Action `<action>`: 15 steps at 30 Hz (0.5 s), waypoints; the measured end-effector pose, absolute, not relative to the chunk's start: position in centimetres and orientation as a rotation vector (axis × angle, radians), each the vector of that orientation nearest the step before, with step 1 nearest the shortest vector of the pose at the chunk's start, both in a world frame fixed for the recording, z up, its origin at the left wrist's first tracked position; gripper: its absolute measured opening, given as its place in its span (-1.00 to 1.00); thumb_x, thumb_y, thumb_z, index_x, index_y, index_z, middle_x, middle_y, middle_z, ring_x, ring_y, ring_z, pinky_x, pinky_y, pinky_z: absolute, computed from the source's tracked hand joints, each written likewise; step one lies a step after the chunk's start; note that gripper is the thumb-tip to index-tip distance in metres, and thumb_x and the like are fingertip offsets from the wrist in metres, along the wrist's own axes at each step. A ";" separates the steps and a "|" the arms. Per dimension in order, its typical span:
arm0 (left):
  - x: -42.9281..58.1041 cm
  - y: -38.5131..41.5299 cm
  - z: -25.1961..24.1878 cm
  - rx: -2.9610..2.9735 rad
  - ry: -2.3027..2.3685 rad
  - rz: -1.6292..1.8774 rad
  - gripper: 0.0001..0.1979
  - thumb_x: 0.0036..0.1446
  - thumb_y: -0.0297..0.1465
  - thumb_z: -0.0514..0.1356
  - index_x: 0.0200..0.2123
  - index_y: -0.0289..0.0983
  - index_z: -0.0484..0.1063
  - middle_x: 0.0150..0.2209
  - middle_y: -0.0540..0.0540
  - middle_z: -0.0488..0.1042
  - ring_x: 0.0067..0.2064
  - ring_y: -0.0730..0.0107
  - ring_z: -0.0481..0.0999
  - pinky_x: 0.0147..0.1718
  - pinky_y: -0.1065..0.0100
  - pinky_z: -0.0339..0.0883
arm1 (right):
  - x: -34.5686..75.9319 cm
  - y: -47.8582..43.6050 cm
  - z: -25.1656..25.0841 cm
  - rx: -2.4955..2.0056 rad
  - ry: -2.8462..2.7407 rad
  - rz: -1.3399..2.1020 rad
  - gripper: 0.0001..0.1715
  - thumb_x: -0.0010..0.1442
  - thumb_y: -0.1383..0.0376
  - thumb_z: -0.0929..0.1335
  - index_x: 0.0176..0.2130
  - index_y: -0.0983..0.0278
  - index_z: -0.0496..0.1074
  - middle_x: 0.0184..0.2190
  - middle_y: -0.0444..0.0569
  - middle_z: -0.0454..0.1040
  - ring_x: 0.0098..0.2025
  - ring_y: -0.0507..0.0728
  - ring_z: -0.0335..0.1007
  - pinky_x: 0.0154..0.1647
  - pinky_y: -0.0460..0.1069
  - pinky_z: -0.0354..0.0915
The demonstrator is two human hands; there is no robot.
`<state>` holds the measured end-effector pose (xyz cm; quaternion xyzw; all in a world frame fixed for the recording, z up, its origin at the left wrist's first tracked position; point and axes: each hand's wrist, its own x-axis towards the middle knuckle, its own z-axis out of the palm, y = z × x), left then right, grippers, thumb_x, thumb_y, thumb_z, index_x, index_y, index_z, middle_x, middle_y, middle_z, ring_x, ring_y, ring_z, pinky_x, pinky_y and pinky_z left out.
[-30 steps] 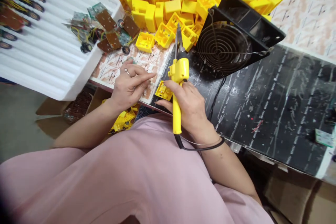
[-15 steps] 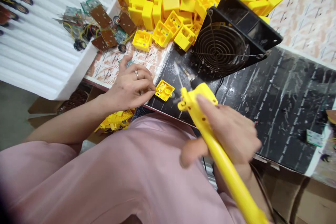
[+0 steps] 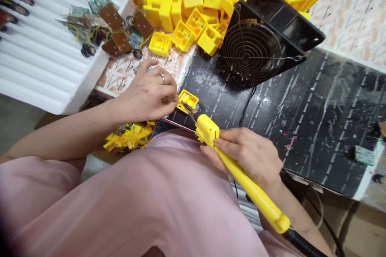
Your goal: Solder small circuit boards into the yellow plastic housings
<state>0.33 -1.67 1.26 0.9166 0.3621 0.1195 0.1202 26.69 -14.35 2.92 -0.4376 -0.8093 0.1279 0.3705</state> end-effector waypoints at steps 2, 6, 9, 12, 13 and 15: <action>0.5 -1.4 1.5 2.700 1.039 0.306 -0.82 0.15 -0.37 0.18 -0.45 -0.19 0.55 -0.36 -0.07 0.58 -0.06 0.03 0.54 0.28 -0.41 0.21 | 26.7 -14.0 3.5 -1.090 -2.157 0.323 -0.88 0.30 0.35 0.50 -0.20 0.22 0.49 -0.35 -0.03 0.65 -0.34 0.05 0.64 -0.30 -0.11 0.59; 0.9 -1.1 1.9 2.715 1.058 0.189 -0.83 0.11 -0.39 0.17 -0.46 -0.21 0.56 -0.38 -0.09 0.57 -0.07 0.01 0.55 0.22 -0.38 0.27 | 26.9 -13.4 4.6 -0.958 -2.216 0.251 -0.62 0.09 0.47 0.61 -0.17 0.22 0.49 -0.34 -0.07 0.66 -0.39 0.06 0.62 -0.36 -0.11 0.59; 1.0 -0.9 1.8 2.674 1.058 0.197 -0.84 0.08 -0.39 0.19 -0.48 -0.20 0.56 -0.41 -0.07 0.54 -0.08 0.02 0.54 0.25 -0.35 0.24 | 27.0 -13.2 5.1 -0.997 -2.231 0.242 -0.59 0.08 0.45 0.62 -0.16 0.17 0.49 -0.33 -0.10 0.67 -0.40 0.08 0.63 -0.41 -0.08 0.59; 0.9 -0.8 1.6 2.626 1.056 0.251 -0.85 0.06 -0.38 0.19 -0.50 -0.18 0.56 -0.43 -0.06 0.53 -0.07 0.03 0.53 0.29 -0.35 0.18 | 27.0 -13.0 5.1 -0.999 -2.241 0.241 -0.57 0.06 0.49 0.62 -0.16 0.18 0.50 -0.32 -0.08 0.67 -0.38 0.08 0.63 -0.37 -0.07 0.61; 0.9 -0.8 1.5 2.613 1.055 0.257 -0.84 0.06 -0.37 0.19 -0.50 -0.18 0.56 -0.43 -0.06 0.52 -0.06 0.02 0.53 0.29 -0.36 0.17 | 27.0 -13.0 5.0 -0.967 -2.247 0.244 -0.58 0.05 0.50 0.61 -0.16 0.19 0.51 -0.32 -0.06 0.67 -0.38 0.08 0.63 -0.35 -0.07 0.61; 0.9 -0.8 1.4 2.593 1.052 0.261 -0.83 0.05 -0.36 0.18 -0.50 -0.17 0.57 -0.43 -0.06 0.52 -0.05 0.01 0.52 0.31 -0.36 0.14 | 27.2 -13.1 4.8 -0.902 -2.252 0.262 -0.60 0.05 0.51 0.60 -0.17 0.22 0.52 -0.31 -0.03 0.66 -0.37 0.09 0.62 -0.31 -0.06 0.62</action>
